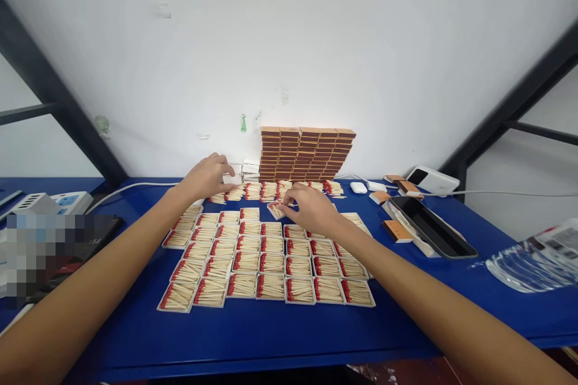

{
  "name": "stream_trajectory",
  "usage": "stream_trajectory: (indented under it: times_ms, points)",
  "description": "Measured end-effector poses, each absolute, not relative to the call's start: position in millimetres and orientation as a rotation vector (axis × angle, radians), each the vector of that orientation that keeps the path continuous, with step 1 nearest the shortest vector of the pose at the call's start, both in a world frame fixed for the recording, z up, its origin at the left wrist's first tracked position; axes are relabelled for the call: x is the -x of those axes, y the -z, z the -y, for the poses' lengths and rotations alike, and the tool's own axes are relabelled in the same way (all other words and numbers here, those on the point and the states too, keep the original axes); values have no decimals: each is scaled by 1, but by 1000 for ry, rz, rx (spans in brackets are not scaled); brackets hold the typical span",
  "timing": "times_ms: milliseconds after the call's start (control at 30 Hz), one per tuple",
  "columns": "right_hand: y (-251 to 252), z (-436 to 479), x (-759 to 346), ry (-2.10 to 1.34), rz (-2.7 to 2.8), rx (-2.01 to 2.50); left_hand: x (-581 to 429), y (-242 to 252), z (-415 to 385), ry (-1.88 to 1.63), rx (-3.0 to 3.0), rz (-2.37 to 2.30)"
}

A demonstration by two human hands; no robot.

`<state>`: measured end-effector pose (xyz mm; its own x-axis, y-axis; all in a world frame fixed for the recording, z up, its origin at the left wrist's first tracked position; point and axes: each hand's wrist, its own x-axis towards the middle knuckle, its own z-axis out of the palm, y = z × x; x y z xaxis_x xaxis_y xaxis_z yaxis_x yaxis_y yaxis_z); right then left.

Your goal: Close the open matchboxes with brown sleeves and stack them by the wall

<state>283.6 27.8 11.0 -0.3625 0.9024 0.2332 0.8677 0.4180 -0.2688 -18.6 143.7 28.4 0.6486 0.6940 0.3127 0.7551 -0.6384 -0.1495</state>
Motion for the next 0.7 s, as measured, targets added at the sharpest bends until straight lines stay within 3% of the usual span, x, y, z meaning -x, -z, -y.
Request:
stream_trajectory:
  times_ms: [700]
  points:
    - [-12, -26, -288, -149, 2342, 1513, 16, -20, -140, 333, 2524, 1082]
